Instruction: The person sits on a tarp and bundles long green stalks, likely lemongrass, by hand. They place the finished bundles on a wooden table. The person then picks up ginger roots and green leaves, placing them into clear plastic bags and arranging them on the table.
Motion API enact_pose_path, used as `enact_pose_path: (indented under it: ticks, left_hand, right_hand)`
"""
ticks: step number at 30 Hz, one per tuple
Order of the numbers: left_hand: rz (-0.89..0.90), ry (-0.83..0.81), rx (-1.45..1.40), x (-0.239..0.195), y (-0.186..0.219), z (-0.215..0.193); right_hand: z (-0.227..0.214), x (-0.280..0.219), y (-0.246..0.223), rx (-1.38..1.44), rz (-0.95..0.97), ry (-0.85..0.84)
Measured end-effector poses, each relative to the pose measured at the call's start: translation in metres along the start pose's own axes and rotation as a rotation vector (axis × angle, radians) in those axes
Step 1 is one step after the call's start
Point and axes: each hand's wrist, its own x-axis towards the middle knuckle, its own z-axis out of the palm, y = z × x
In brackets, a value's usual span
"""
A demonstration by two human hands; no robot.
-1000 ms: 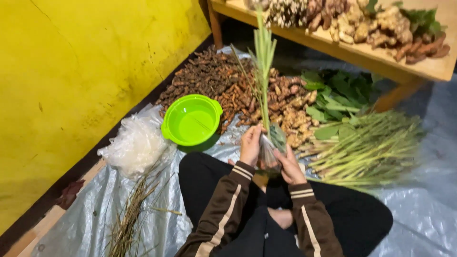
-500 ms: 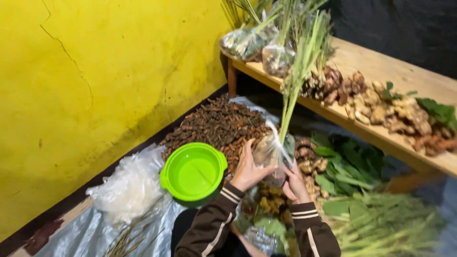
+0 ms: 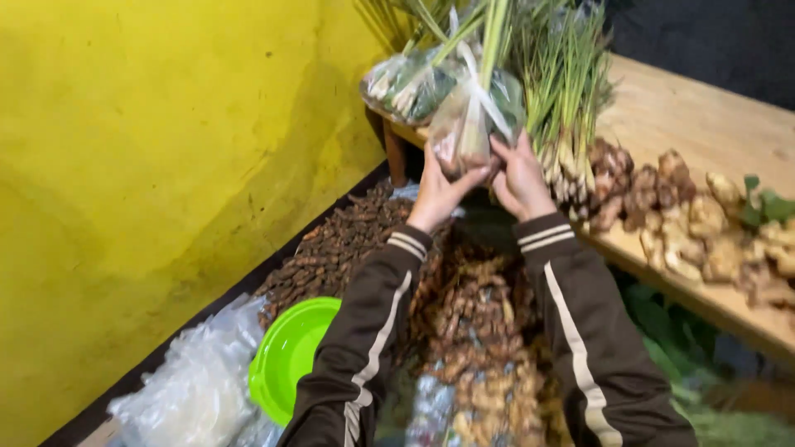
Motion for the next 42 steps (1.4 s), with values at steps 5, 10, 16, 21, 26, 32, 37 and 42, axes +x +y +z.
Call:
enact_pose_path:
  ticks: [5, 10, 16, 21, 26, 32, 37, 42]
  left_hand:
    - [0.004, -0.001, -0.054, 0.125, -0.068, 0.011]
    - [0.069, 0.15, 0.205, 0.171, -0.153, 0.03]
    - [0.285, 0.116, 0.5, 0.161, -0.162, 0.025]
    - [0.227, -0.01, 0.611, 0.148, -0.158, 0.014]
    - [0.29, -0.009, 0.559, 0.086, -0.188, 0.012]
    - [0.345, -0.016, 0.444, -0.071, -0.191, 0.012]
    - [0.079, -0.19, 0.309, -0.257, -0.184, 0.007]
    - [-0.348, -0.143, -0.258, -0.422, -0.243, -0.021]
  right_hand:
    - [0.036, 0.05, -0.05, -0.302, -0.105, -0.089]
    - [-0.029, 0.107, -0.011, -1.116, -0.278, -0.169]
    - [-0.027, 0.092, -0.005, -1.175, -0.185, -0.232]
    - [-0.013, 0.074, -0.008, -1.199, -0.565, -0.272]
    - [-0.004, 0.015, 0.001, -1.247, -0.746, -0.209]
    - [-0.03, -0.152, 0.035, -1.196, -0.502, -0.087]
    - [-0.11, -0.325, 0.116, -1.112, -0.146, 0.102]
    - [-0.198, -0.49, 0.167, -1.221, 0.335, 0.034]
